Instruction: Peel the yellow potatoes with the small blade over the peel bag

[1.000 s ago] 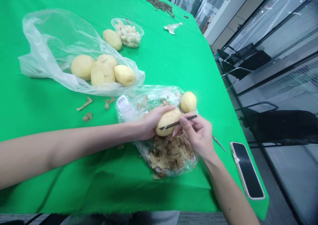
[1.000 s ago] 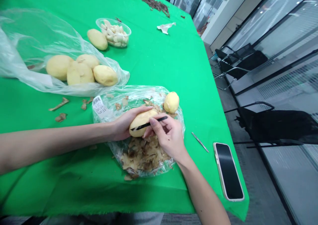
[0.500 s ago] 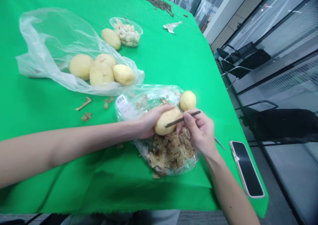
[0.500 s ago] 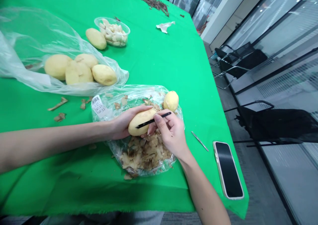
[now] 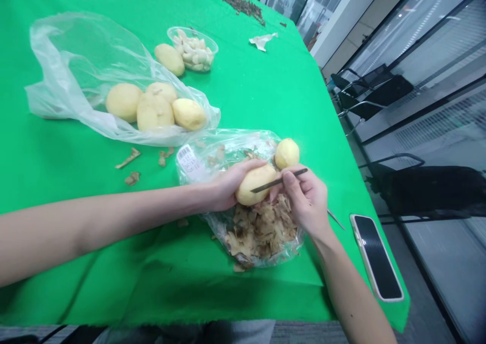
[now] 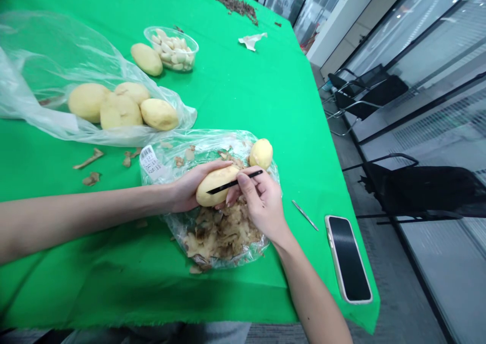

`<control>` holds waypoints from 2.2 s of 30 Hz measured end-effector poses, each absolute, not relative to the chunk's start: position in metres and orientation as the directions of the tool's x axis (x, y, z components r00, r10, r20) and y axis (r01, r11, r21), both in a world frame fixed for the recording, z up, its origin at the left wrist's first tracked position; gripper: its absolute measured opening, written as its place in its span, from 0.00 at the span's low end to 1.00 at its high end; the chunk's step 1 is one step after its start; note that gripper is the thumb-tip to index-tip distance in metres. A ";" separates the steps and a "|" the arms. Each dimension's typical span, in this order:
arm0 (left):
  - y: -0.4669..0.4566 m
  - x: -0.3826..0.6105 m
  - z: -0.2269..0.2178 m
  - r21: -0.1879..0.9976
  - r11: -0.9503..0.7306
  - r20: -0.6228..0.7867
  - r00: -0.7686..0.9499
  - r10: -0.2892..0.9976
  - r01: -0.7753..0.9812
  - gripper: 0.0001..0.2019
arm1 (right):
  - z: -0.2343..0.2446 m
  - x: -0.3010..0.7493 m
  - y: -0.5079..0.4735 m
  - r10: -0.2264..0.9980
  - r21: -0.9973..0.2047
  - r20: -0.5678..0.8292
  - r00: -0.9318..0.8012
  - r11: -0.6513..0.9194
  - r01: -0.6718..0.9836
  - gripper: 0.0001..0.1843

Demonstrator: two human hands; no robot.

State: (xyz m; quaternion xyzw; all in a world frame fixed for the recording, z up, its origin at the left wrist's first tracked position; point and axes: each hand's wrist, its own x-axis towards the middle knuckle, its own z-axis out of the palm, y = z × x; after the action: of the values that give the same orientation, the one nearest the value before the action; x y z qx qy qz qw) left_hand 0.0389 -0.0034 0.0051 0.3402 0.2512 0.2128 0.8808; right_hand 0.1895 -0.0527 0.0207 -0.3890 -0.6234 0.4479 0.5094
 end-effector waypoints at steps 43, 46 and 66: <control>-0.004 0.038 0.007 0.635 0.750 -0.408 0.745 0.528 -0.185 0.25 | 0.020 0.192 -0.059 0.920 -0.895 0.367 -0.141 0.390 0.217 0.10; -0.005 0.037 0.006 0.657 0.727 -0.354 0.769 0.532 -0.201 0.27 | 0.021 0.190 -0.059 0.915 -0.897 0.353 -0.196 0.390 0.207 0.10; -0.006 0.039 0.009 0.669 0.717 -0.345 0.771 0.536 -0.199 0.30 | 0.023 0.191 -0.057 0.893 -0.899 0.306 -0.331 0.385 0.208 0.09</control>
State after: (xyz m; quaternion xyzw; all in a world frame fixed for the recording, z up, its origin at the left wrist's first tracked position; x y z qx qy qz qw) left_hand 0.0390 -0.0059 0.0088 0.3145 0.2679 0.2070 0.8868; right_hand 0.1907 -0.0565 0.0229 -0.3863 -0.7124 0.3977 0.4303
